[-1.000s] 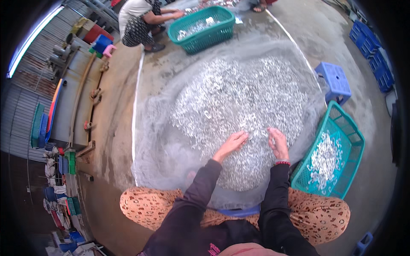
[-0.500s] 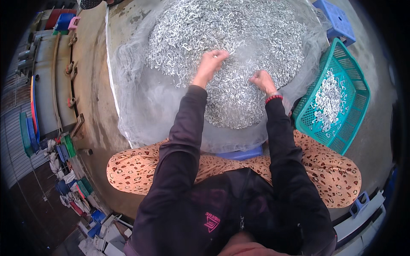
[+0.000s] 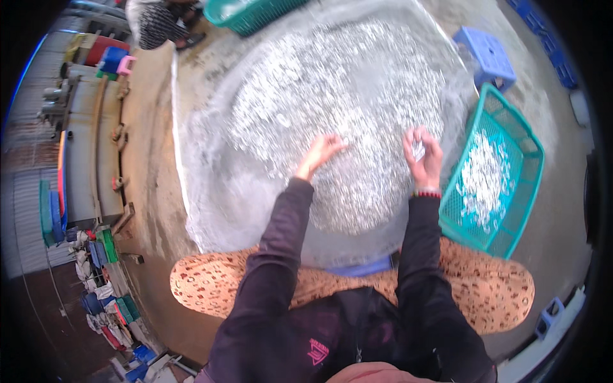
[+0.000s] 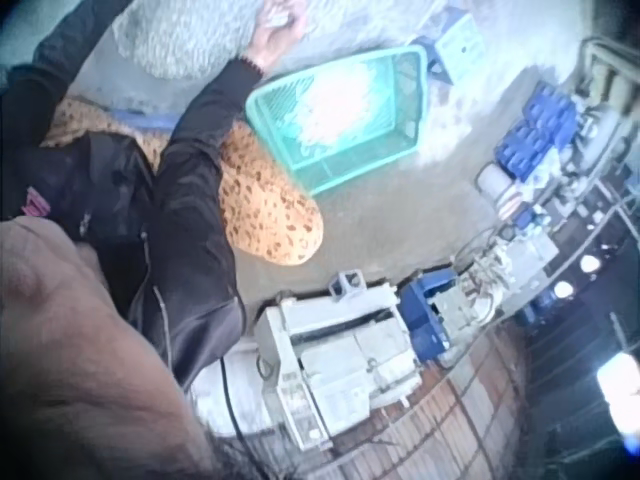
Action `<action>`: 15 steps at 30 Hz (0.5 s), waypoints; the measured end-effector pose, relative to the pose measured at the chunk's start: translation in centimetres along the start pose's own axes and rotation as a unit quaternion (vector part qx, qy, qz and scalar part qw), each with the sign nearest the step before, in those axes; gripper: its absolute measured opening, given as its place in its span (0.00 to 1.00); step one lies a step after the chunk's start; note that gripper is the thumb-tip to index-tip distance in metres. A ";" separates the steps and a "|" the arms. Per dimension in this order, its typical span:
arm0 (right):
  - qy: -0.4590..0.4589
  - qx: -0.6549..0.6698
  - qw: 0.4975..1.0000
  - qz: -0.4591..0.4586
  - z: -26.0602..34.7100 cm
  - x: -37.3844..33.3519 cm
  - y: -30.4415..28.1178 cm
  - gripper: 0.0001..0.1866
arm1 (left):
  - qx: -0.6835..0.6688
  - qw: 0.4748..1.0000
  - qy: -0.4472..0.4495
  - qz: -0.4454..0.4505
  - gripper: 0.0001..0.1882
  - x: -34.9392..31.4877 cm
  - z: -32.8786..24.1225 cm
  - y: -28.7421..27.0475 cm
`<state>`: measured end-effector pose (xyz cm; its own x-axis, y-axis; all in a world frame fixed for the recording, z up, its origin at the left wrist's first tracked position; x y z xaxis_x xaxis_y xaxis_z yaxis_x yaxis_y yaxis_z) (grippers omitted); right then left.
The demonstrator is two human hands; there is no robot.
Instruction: The person sits on a low stool and sorts small silver metal pieces from a large pile on a plastic sheet, placing selected pieces into a green basket. Other workers are visible nearby performing similar sorting tasks.
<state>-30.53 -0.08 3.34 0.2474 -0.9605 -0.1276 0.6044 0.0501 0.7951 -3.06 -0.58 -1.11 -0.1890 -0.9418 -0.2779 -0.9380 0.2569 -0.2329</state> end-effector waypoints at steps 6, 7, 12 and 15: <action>0.066 0.070 0.995 -0.040 -3.6 0.2 0.3 0.07 | -0.333 0.941 -0.056 -0.001 0.14 -0.9 -6.7 -0.4; 0.063 0.077 0.995 0.005 -4.2 0.3 0.4 0.06 | -0.347 0.937 -0.034 0.010 0.12 -0.8 -8.1 0.0; 0.165 0.124 0.965 -0.165 -7.1 0.7 0.8 0.06 | -0.071 0.978 0.192 0.051 0.09 -0.1 -13.8 3.5; 0.117 0.177 0.975 -0.060 -7.8 0.5 0.9 0.13 | 0.105 0.954 0.270 0.082 0.12 -0.3 -14.6 6.7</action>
<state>-23.93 1.59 -0.59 0.3816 -0.8629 -0.3314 0.3514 -0.1962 0.9154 -13.57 -1.72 11.04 -0.5031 -0.8450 0.1813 -0.8152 0.3943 -0.4243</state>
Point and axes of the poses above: each hand's wrist, its own x-axis towards the middle knuckle, its own y-axis out of the palm, z = x × y, the point moved 1 cm from there along x, towards the middle knuckle, and after that the axes turned 13 degrees about -x, right-handed, at the moved point
